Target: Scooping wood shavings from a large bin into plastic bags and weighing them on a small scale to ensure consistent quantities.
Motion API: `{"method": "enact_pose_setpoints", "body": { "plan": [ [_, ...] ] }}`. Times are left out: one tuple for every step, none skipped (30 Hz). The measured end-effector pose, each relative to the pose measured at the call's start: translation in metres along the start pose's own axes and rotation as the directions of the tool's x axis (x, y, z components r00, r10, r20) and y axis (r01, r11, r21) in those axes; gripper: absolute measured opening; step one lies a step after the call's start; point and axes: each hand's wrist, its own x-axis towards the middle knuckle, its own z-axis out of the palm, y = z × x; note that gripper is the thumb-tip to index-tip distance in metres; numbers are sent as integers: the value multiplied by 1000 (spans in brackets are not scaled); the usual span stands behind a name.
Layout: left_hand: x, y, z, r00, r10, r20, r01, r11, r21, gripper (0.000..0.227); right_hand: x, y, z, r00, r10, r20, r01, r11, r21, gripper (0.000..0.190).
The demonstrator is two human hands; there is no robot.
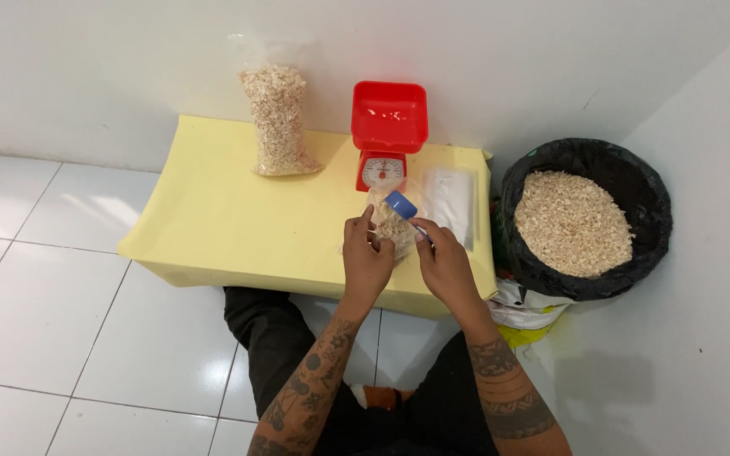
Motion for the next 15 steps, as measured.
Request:
{"method": "enact_pose_setpoints", "body": {
  "plan": [
    [0,-2,0,1000,-3,-2,3,1000,0,70,-1,2,2,1000,1,3,-1,1000,-1,34],
    [0,-4,-1,1000,-2,-9,2,1000,13,70,-1,4,3,1000,-14,3,14,1000,3,34],
    [0,-6,-1,1000,1,-16,-1,1000,26,70,-1,6,5,1000,-30,0,30,1000,8,34],
    [-1,-5,-1,1000,0,-17,1,1000,27,70,-3,6,6,1000,-29,1,29,1000,8,34],
    [-1,-4,-2,1000,5,-20,-4,1000,27,70,-4,5,6,998,-52,-33,53,998,23,34],
    [-2,-3,-2,1000,10,-23,-10,1000,28,69,-6,5,7,995,-74,-68,76,996,37,35],
    [-1,-4,-3,1000,10,-24,-9,1000,28,69,-6,5,6,995,-74,-67,76,996,38,35],
    [-1,-5,-3,999,33,-25,-32,999,20,69,-5,5,5,997,-69,-35,71,996,45,35],
    [-2,-7,-3,998,54,-22,-53,999,12,68,-7,6,4,998,-60,-4,60,997,53,35],
    [-5,-10,-1,999,51,-17,-51,999,14,68,-10,7,5,999,-54,-5,55,997,55,35],
    [-4,-13,1,998,42,-43,-42,999,15,70,-11,7,6,998,-56,-28,58,995,77,35],
    [-4,-16,3,997,34,-68,-33,999,16,71,-11,7,7,997,-57,-51,62,993,98,34],
    [-3,-10,0,997,35,-64,-34,999,16,71,-10,6,9,997,-55,-54,60,993,98,34],
    [-3,-4,-1,997,39,-69,-39,999,-2,69,-8,6,9,995,-68,-73,79,984,157,33],
    [-7,2,0,998,39,-58,-41,999,-18,67,-13,9,9,993,-66,-102,87,972,217,33]
  ]
}}
